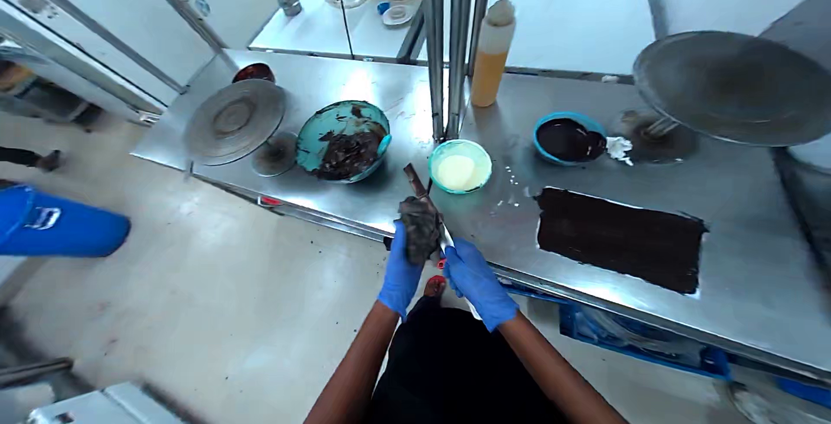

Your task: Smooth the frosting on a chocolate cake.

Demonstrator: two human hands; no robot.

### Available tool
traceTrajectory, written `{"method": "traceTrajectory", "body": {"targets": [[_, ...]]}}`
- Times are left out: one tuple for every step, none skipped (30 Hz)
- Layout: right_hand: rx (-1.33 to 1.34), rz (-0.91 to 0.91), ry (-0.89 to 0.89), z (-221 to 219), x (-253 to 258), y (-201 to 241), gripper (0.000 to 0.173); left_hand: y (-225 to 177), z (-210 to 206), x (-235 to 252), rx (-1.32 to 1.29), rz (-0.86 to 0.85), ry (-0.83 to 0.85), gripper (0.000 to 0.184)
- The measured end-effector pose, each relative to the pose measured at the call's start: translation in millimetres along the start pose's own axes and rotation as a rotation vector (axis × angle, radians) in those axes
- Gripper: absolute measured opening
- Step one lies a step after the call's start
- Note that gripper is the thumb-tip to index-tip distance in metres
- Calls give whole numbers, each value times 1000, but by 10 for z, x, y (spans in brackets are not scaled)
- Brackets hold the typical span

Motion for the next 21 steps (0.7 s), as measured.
{"method": "traceTrajectory", "body": {"targets": [[-34,-12,26,-86,79,49,31,20,-35,-7,136,57,3,58],[-50,-13,51,-146,126,70,29,43,-37,0,220,118,-41,62],[-41,-14,77,-190,146,76,29,59,-22,29,243,161,-104,62],[-24,-19,103,-224,156,70,29,63,-10,78,219,173,-160,57],[12,-28,124,-241,165,59,27,59,-17,123,179,179,-190,51],[64,-32,143,-242,171,41,24,46,-39,170,141,177,-214,47],[115,-26,157,-240,167,0,23,33,-70,204,123,180,-240,45],[159,-19,163,-234,141,-48,23,34,-95,235,114,184,-266,44],[201,-15,160,-212,102,-54,24,45,-111,299,98,170,-287,43],[236,-11,146,-176,70,-9,23,62,-112,407,75,142,-311,40],[271,-17,125,-143,48,61,23,63,-124,493,79,133,-325,39],[307,-35,115,-113,47,109,23,48,-137,562,103,133,-335,39],[327,-44,111,-96,30,140,23,19,-131,629,132,139,-351,40],[328,-40,126,-106,-19,152,22,-16,-80,696,153,143,-376,42],[317,-23,149,-141,-115,152,21,-60,18,760,169,138,-411,43],[303,0,171,-183,-250,137,21,-99,144,817,174,139,-450,44],[298,11,198,-199,-364,100,22,-131,269,872,183,134,-482,43],[300,-3,232,-187,-487,39,24,-160,387,927,200,119,-505,43],[313,-39,268,-163,-636,-43,24,-191,503,950,236,106,-521,44],[330,-68,294,-107,-795,-135,25,-234,617,965,306,104,-529,45],[344,-78,302,-2,-949,-240,26,-295,700,1015,395,108,-511,45]]}}
Point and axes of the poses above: each hand's wrist, its own x-axis towards the middle knuckle, its own z-axis out of the back of the hand, y = z × x, the point moved 6 cm from there along x, towards the middle knuckle, and after that the axes turned 15 degrees about y, right-handed, at the moved point
